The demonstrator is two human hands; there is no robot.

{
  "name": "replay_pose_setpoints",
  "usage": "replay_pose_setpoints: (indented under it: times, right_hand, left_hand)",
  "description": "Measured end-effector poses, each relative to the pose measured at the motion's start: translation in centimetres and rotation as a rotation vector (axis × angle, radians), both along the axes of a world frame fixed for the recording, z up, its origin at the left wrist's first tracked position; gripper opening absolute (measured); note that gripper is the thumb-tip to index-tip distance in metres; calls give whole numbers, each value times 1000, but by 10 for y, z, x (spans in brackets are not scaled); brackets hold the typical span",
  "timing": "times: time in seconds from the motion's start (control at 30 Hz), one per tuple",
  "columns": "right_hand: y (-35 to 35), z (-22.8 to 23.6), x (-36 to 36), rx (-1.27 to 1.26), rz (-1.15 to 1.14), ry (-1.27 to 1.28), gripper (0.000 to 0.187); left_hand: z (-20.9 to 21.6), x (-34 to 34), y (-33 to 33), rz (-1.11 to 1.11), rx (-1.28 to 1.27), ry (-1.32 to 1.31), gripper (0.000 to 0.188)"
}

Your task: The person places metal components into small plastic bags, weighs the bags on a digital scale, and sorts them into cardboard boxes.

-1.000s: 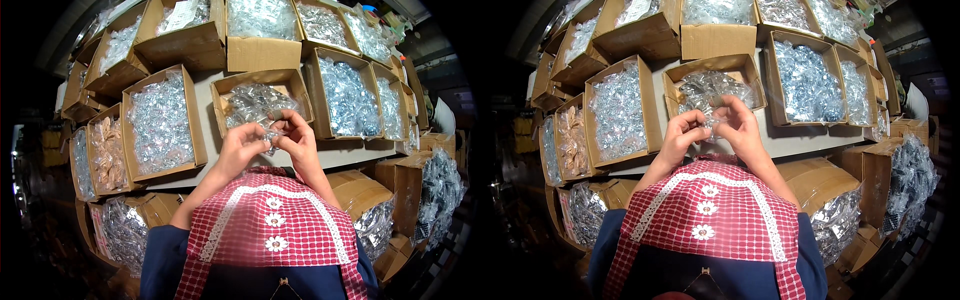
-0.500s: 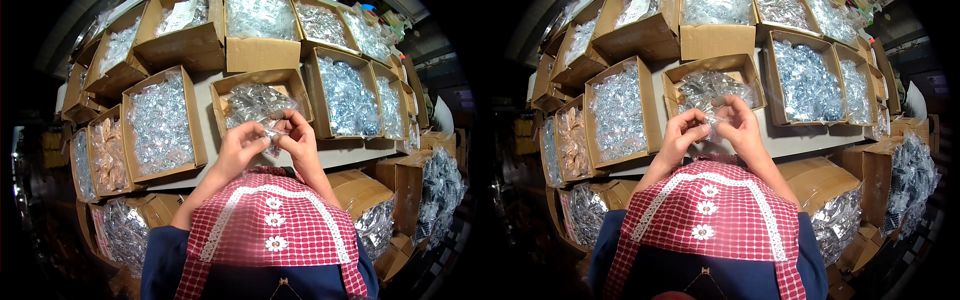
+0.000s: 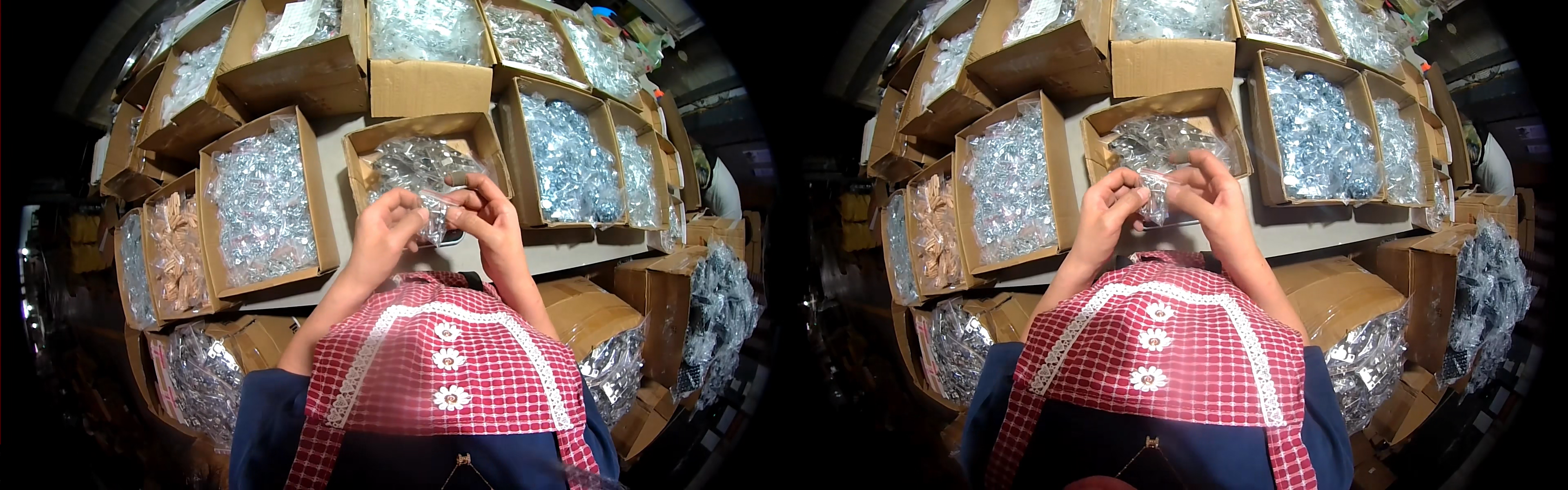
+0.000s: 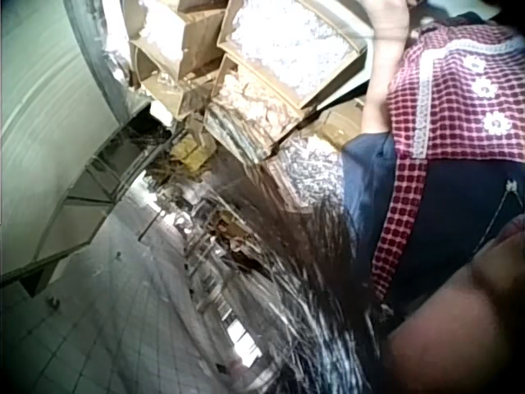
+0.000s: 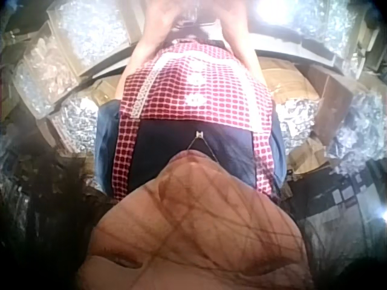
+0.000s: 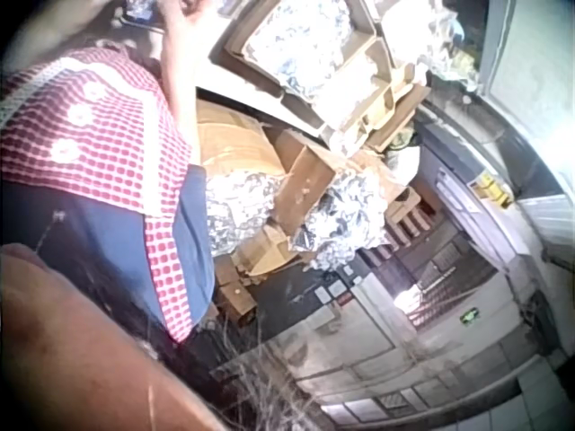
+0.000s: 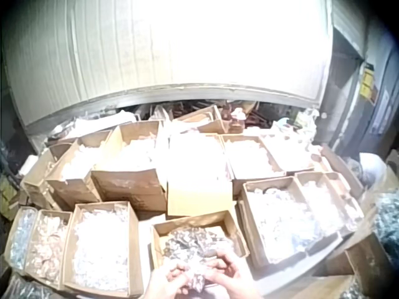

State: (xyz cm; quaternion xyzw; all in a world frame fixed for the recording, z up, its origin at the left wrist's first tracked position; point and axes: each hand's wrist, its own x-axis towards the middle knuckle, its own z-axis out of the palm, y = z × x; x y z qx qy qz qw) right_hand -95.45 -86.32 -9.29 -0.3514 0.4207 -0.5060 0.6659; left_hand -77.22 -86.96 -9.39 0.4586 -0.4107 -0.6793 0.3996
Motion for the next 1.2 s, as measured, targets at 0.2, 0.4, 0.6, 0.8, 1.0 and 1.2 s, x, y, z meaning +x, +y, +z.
replay_pose_setpoints:
  times: [0.2,0.4,0.6,0.8,1.0,1.2]
  right_hand:
    - [-3,6,0,-20,54,102,46]
    - [-4,-3,-5,-65,52,50,42]
    - [-2,-5,-5,17,-43,62,40]
    - [-4,-1,-3,39,-47,60,42]
    - [-1,0,-8,17,74,60,48]
    - [0,-12,-7,-40,-27,53,50]
  left_hand:
    - [-8,1,-1,-7,-4,58,17]
    - [2,-3,-1,-105,43,82,18]
    - [2,-4,-1,-151,48,28,17]
    - [-2,-4,2,-32,19,66,12]
    - [-13,1,1,-15,-9,32,22]
    - [-5,-1,4,-61,8,58,25]
